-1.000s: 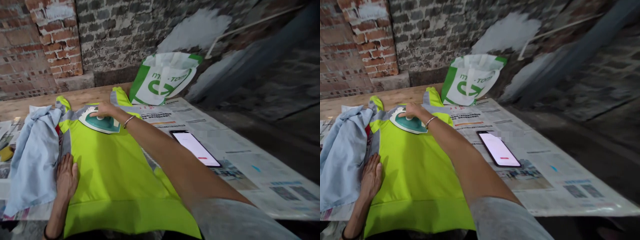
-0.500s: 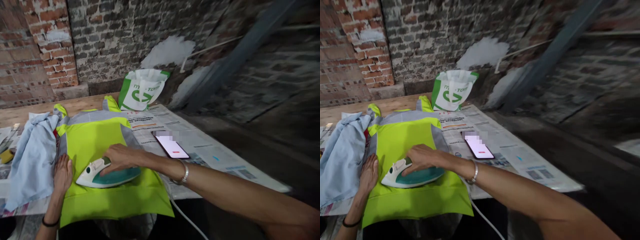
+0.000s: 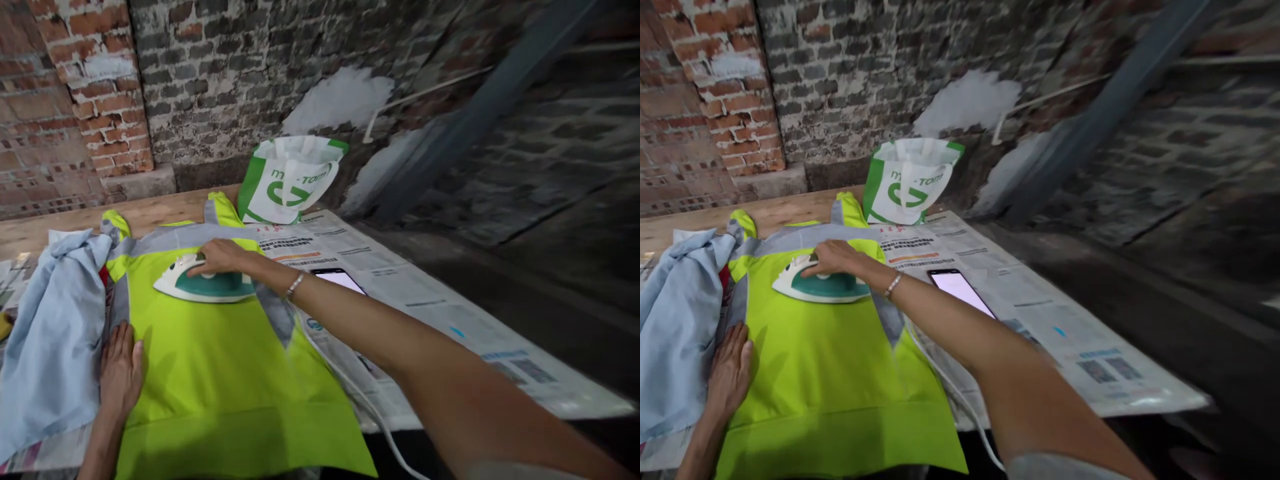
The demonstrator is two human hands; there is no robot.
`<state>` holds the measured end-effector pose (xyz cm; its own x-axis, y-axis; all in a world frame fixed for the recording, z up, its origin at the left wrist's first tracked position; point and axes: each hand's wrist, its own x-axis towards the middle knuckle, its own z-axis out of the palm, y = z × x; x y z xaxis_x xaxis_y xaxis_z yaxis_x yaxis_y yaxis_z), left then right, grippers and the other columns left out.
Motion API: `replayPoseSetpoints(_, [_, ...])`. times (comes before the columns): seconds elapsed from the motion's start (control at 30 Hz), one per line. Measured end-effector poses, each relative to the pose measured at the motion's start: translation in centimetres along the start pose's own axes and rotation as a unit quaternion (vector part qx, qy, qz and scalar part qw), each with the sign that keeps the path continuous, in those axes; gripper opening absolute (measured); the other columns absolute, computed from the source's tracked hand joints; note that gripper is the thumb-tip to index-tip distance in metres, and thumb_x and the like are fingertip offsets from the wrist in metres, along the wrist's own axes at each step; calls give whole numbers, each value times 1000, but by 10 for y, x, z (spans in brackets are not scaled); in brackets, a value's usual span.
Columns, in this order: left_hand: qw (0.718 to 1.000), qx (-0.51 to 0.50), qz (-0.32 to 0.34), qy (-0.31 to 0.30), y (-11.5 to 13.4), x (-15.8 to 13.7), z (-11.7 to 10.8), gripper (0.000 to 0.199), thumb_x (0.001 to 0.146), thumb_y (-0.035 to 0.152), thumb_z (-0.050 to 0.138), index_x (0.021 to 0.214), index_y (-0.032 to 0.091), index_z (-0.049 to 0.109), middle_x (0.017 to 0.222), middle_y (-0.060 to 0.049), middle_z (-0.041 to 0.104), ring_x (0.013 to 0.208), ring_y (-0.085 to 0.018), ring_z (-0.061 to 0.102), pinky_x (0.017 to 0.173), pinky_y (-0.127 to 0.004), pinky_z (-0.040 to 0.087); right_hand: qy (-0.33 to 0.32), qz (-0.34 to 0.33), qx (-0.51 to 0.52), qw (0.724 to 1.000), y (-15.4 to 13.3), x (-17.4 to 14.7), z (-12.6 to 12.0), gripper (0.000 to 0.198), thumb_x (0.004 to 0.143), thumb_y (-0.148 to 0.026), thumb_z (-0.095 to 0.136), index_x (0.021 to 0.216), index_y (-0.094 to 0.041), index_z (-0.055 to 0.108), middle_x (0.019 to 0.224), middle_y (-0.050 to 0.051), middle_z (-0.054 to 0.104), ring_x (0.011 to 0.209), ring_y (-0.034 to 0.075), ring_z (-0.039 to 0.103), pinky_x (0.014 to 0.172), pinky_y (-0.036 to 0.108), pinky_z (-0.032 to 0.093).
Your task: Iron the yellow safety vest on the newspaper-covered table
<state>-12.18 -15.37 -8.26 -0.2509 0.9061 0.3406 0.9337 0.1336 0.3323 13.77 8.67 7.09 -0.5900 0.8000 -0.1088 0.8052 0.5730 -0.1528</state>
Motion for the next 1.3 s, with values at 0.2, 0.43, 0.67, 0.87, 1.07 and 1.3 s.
replayPoseSetpoints(0.2, [1000,8,10,21,-3,-5,7,62,105,50,32,150,16,58,158,-14,57,151,-32,47,124,-54,39,33,48,5,998,43,84,-8,81,82,-84,65,119,-13,78,123,21,77,113,35,71,84,34,52])
replayPoseSetpoints(0.43, [1000,21,13,10,0,-5,4,64,105,51,30,150,13,58,159,-17,55,152,-33,47,122,-54,41,-11,35,32,999,52,88,-10,81,77,-86,69,111,-13,79,116,18,78,99,28,73,75,29,51])
replayPoseSetpoints(0.67, [999,37,-2,0,3,1,1,63,106,48,30,149,11,58,159,-19,55,152,-34,46,123,-56,40,-97,-81,44,991,7,-4,-9,66,78,-81,72,94,-17,82,95,11,81,81,23,72,62,28,42])
replayPoseSetpoints(0.87, [999,33,-3,-6,6,5,-3,69,105,48,26,148,5,57,158,-23,54,152,-35,47,123,-56,38,-131,-137,12,982,-40,-102,2,61,79,-81,72,89,-21,82,88,9,81,79,23,74,59,28,37])
replayPoseSetpoints(1.07, [1000,24,-10,-5,5,5,-2,67,105,47,27,149,6,57,159,-22,54,153,-34,45,124,-56,38,-99,-126,-10,987,-46,-116,8,58,81,-78,73,96,-23,82,94,10,82,90,26,77,64,27,41])
replayPoseSetpoints(1.3, [999,36,0,-6,4,0,0,65,106,48,29,148,8,59,159,-20,55,152,-33,46,123,-52,40,-33,-26,-13,999,-16,-36,3,65,82,-83,67,99,-22,82,104,13,82,100,30,76,70,29,46])
